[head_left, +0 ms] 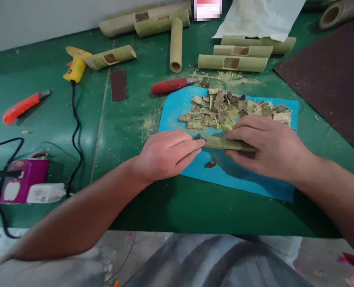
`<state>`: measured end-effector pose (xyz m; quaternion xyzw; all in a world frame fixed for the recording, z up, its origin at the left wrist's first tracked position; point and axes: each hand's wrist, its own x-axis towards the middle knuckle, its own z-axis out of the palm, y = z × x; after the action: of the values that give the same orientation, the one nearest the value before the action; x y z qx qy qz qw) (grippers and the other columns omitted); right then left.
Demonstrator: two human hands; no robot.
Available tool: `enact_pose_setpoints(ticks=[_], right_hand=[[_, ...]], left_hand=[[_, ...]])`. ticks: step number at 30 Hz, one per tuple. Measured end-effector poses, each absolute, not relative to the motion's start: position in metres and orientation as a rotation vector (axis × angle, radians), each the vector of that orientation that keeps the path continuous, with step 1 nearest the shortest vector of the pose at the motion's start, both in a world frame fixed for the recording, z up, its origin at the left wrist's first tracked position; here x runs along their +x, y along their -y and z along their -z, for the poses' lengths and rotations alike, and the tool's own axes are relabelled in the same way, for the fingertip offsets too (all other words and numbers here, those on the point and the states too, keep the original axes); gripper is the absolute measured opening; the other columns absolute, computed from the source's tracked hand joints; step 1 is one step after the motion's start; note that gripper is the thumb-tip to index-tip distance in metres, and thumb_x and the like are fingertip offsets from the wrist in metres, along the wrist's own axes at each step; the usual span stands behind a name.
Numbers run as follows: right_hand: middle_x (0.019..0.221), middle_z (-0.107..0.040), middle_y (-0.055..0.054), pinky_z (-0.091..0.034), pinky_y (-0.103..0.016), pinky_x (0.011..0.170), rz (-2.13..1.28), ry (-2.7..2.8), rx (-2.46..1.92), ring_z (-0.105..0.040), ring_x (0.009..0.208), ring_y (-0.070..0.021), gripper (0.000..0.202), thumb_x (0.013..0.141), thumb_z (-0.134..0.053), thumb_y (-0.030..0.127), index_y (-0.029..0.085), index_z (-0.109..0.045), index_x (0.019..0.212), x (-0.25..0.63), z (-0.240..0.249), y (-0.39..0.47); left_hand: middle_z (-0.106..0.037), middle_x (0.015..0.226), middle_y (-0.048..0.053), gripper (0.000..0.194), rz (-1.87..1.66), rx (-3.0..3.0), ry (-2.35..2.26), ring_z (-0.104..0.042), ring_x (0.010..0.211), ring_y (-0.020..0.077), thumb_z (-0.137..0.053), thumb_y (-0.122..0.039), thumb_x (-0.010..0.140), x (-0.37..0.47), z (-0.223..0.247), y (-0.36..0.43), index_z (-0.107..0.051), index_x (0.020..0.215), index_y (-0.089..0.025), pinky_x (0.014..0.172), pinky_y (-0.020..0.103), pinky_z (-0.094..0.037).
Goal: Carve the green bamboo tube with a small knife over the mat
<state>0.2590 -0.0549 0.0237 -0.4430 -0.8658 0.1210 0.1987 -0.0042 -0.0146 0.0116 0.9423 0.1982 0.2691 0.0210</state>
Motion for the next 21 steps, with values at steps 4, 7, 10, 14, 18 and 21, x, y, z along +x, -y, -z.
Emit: enact_pose_setpoints(ticks=[4,7,10,14,18,21], right_hand=[[0.089,-0.067,-0.009,-0.049,-0.035,0.069,-0.357,2.198,-1.389,-0.064,0.082,-0.0215,0.016,0.090,-0.058,0.032,0.019,-0.066,0.087,0.242,-0.020,0.066],[0.083,-0.065,-0.007,-0.046,-0.034,0.066,-0.281,2.220,-1.498,-0.062,0.080,-0.0224,0.018,0.090,-0.059,0.035,0.020,-0.066,0.084,0.236,-0.019,0.069],[0.078,-0.064,-0.007,-0.044,-0.035,0.066,-0.189,2.297,-1.558,-0.061,0.078,-0.0240,0.020,0.089,-0.060,0.037,0.020,-0.065,0.081,0.234,-0.018,0.071],[0.082,-0.065,-0.008,-0.037,-0.033,0.058,-0.238,2.325,-1.594,-0.059,0.072,-0.0211,0.020,0.089,-0.060,0.037,0.019,-0.064,0.086,0.231,-0.019,0.077],[0.088,-0.067,-0.007,-0.031,-0.031,0.054,-0.337,2.316,-1.619,-0.057,0.067,-0.0179,0.018,0.089,-0.057,0.035,0.019,-0.064,0.093,0.229,-0.020,0.081],[0.089,-0.067,-0.006,-0.030,-0.031,0.054,-0.387,2.302,-1.606,-0.056,0.065,-0.0166,0.018,0.088,-0.055,0.032,0.020,-0.063,0.097,0.229,-0.020,0.082]], left_hand=[[-0.075,0.086,0.005,0.018,-0.885,2.863,-0.829,-0.071,0.078,0.0155,-0.058,-0.021,0.098,-0.001,-0.011,0.016,-0.073,0.105,-0.015,0.070,0.025,-0.056],[-0.076,0.089,0.006,0.020,-0.837,2.861,-0.880,-0.072,0.082,0.0163,-0.056,-0.022,0.099,0.000,-0.009,0.017,-0.073,0.106,-0.015,0.073,0.026,-0.057],[-0.077,0.090,0.007,0.021,-0.790,2.872,-0.891,-0.072,0.082,0.0171,-0.056,-0.022,0.099,0.001,-0.008,0.018,-0.073,0.107,-0.013,0.073,0.026,-0.058],[-0.076,0.093,0.009,0.021,-0.787,2.847,-0.950,-0.072,0.084,0.0183,-0.056,-0.022,0.098,0.003,-0.009,0.021,-0.073,0.107,-0.013,0.073,0.026,-0.058],[-0.076,0.095,0.007,0.020,-0.807,2.823,-1.005,-0.073,0.088,0.0182,-0.056,-0.025,0.099,0.004,-0.010,0.021,-0.073,0.105,-0.016,0.078,0.027,-0.059],[-0.077,0.097,0.007,0.020,-0.821,2.812,-1.019,-0.073,0.090,0.0184,-0.057,-0.025,0.099,0.002,-0.009,0.019,-0.073,0.105,-0.017,0.081,0.028,-0.060]])
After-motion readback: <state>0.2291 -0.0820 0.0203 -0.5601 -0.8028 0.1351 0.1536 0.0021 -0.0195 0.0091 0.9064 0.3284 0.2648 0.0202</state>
